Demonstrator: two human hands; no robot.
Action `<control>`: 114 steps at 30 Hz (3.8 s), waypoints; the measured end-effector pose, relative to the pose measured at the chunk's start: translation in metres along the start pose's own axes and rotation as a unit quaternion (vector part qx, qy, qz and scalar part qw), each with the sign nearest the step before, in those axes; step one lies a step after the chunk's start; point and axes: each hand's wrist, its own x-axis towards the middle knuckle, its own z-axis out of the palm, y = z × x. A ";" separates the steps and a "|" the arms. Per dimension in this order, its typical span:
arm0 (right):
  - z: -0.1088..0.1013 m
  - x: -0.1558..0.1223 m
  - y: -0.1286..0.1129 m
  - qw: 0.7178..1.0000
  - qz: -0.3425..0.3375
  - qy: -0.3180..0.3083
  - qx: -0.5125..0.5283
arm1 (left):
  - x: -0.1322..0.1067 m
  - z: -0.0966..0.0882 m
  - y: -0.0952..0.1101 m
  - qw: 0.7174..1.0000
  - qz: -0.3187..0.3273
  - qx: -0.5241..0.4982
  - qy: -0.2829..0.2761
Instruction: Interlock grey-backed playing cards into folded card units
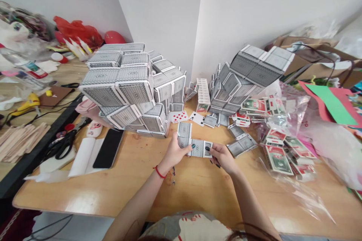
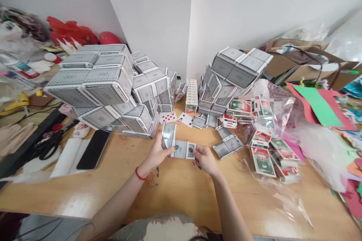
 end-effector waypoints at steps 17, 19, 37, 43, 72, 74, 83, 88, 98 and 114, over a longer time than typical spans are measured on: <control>0.005 0.003 0.000 1.000 0.009 0.003 0.013 | -0.001 0.004 0.000 0.997 -0.022 -0.052 -0.049; 0.004 0.004 -0.001 1.000 -0.010 0.012 0.013 | 0.003 0.002 0.002 0.999 0.023 -0.033 -0.036; 0.012 0.015 0.000 0.965 -0.047 0.115 0.231 | -0.010 -0.011 -0.004 0.978 0.186 -0.036 -0.086; 0.017 0.018 -0.003 0.992 -0.061 0.095 0.060 | 0.003 -0.017 0.005 0.986 0.023 -0.059 -0.153; 0.039 0.010 -0.022 0.974 -0.026 0.031 0.225 | 0.008 0.025 -0.003 0.978 -0.061 -0.198 -0.038; 0.041 0.011 -0.019 0.971 -0.035 0.048 0.233 | 0.006 0.029 -0.004 0.978 -0.053 -0.203 -0.006; 0.021 0.013 -0.020 0.946 0.053 -0.114 0.298 | 0.004 0.009 0.004 0.995 0.092 -0.033 -0.006; 0.013 0.018 -0.032 0.951 0.088 -0.191 0.226 | 0.007 -0.003 0.020 0.972 0.173 0.115 -0.108; 0.017 0.025 -0.024 0.988 0.053 -0.066 0.126 | 0.010 -0.005 0.010 0.991 0.096 0.024 -0.092; 0.039 0.030 -0.010 0.997 -0.076 0.018 -0.018 | 0.014 0.011 -0.025 0.989 0.019 0.144 -0.030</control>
